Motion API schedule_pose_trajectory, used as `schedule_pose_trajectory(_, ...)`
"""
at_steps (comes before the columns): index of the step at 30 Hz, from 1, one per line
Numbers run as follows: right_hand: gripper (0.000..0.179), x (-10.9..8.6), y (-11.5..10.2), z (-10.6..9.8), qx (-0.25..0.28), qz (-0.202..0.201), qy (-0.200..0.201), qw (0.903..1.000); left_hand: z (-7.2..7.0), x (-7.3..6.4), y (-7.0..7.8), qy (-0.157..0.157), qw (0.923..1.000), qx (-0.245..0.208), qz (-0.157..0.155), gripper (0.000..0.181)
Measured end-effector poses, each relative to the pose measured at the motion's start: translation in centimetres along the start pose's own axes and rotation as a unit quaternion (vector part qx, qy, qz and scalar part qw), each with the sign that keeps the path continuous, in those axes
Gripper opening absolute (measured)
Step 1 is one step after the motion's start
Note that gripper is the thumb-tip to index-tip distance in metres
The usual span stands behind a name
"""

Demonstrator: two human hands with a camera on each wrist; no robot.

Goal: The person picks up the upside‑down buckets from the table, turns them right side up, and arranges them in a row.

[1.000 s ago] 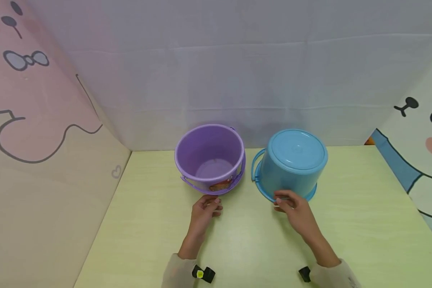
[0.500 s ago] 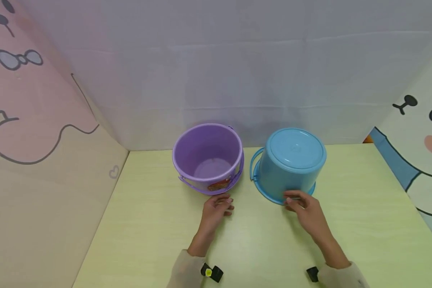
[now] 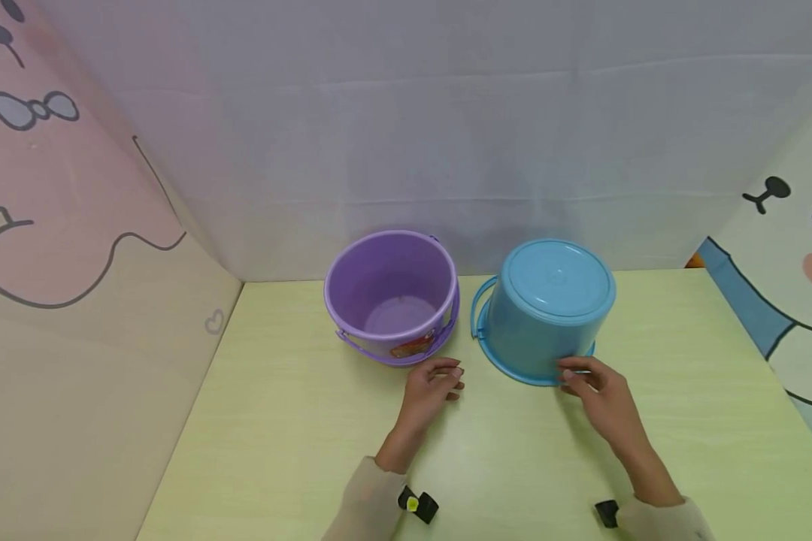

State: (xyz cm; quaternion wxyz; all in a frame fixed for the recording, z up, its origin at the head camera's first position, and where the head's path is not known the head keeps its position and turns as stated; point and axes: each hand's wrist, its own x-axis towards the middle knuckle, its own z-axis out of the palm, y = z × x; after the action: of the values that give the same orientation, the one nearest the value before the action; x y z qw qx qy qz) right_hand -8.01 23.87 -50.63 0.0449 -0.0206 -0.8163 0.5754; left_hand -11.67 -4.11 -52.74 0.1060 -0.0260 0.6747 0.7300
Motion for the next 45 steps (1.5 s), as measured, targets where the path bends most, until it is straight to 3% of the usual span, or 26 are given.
schedule_pose_trajectory(7,0.022,-0.1,1.2,-1.6,-0.068,-0.024,0.014,0.9973,1.3,0.4,0.0,-0.012,0.9993,0.025,0.025,0.027)
schedule_pose_trajectory(13,0.022,-0.2,2.0,-2.5,-0.133,-0.040,0.021,0.9901,2.2,0.9,-0.1,-0.024,0.9954,0.082,0.043,0.025)
schedule_pose_trajectory(18,0.024,-0.2,2.3,-3.0,-0.166,-0.047,0.012,0.9850,2.8,1.3,-0.4,-0.053,0.9871,0.139,0.061,0.025)
schedule_pose_trajectory(21,0.025,-0.2,2.4,-3.1,-0.188,-0.055,0.001,0.9807,3.0,1.2,-0.5,-0.069,0.9755,0.193,0.080,0.025)
schedule_pose_trajectory(24,0.028,-0.2,2.5,-3.2,-0.206,-0.058,-0.016,0.9767,3.3,1.1,-0.6,-0.081,0.9542,0.267,0.108,0.028)
schedule_pose_trajectory(31,0.034,0.2,2.5,-3.5,-0.235,-0.047,-0.052,0.9694,4.2,1.0,-0.6,-0.104,0.8794,0.431,0.172,0.040)
schedule_pose_trajectory(36,0.039,0.6,2.7,-3.7,-0.241,-0.056,-0.081,0.9655,4.8,1.1,-0.8,-0.104,0.8313,0.512,0.191,0.045)
schedule_pose_trajectory(41,0.043,0.9,3.3,-3.5,-0.270,-0.090,-0.101,0.9532,5.1,1.0,-1.0,-0.103,0.7802,0.581,0.208,0.049)
schedule_pose_trajectory(45,0.045,0.6,3.3,-3.2,-0.301,-0.104,-0.106,0.9419,5.2,1.1,-1.4,-0.103,0.7521,0.615,0.212,0.051)
